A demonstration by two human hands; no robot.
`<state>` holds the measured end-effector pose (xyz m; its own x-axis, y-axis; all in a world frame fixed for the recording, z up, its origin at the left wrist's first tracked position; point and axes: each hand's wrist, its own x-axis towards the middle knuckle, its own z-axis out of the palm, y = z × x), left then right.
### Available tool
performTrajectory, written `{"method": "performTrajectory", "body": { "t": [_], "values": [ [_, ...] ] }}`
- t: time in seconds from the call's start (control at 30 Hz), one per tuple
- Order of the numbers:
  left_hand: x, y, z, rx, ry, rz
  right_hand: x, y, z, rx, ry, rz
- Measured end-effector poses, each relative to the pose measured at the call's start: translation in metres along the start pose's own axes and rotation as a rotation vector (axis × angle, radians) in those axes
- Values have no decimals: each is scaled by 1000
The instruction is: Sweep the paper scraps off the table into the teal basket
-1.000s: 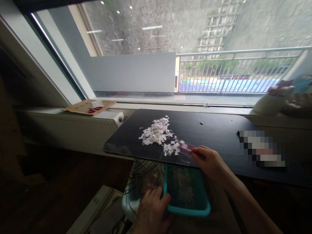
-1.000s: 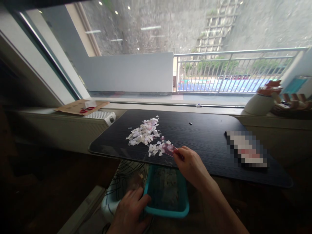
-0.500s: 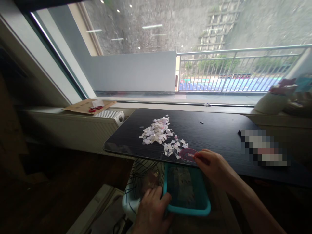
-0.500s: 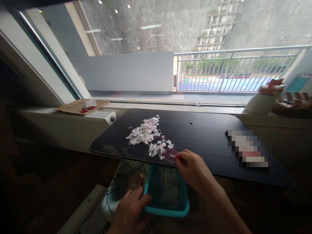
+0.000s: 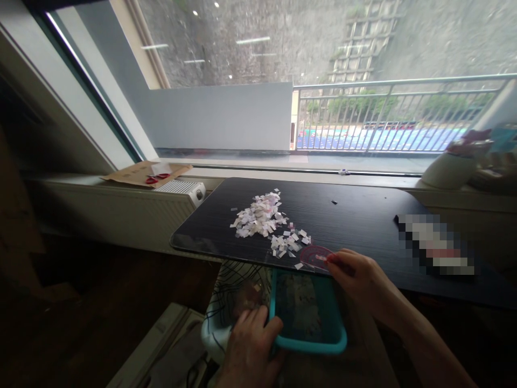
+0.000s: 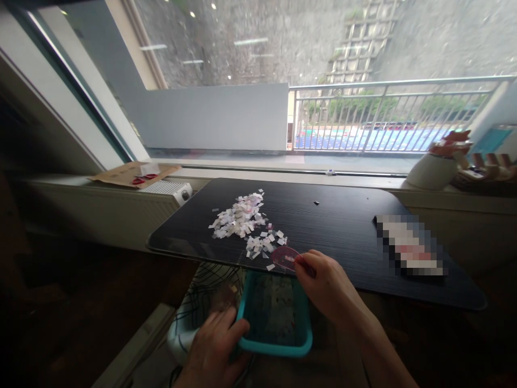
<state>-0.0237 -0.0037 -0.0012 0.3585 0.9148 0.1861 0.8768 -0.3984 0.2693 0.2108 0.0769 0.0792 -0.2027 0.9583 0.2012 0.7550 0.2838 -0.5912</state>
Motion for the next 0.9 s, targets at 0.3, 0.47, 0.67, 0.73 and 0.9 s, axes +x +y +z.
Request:
{"method": "performTrajectory", "body": {
  "t": [0.3,0.47,0.67,0.73,0.9],
  "values": [
    [-1,1,0,12,-11,-19,-9,-3,-5,39,-85,-26],
    [-1,5,-2,20,-10,-15,13,-12,10,67,13,-73],
    [-2,-1,0,-11,-11,-19,22,-9,16,22,-10,-79],
    [-2,-2,0,-17,-14,-24,18,-5,11,9,-35,-59],
    [1,4,-2,-12,-38,-35,21,-9,14,6,19,-80]
  ]
}}
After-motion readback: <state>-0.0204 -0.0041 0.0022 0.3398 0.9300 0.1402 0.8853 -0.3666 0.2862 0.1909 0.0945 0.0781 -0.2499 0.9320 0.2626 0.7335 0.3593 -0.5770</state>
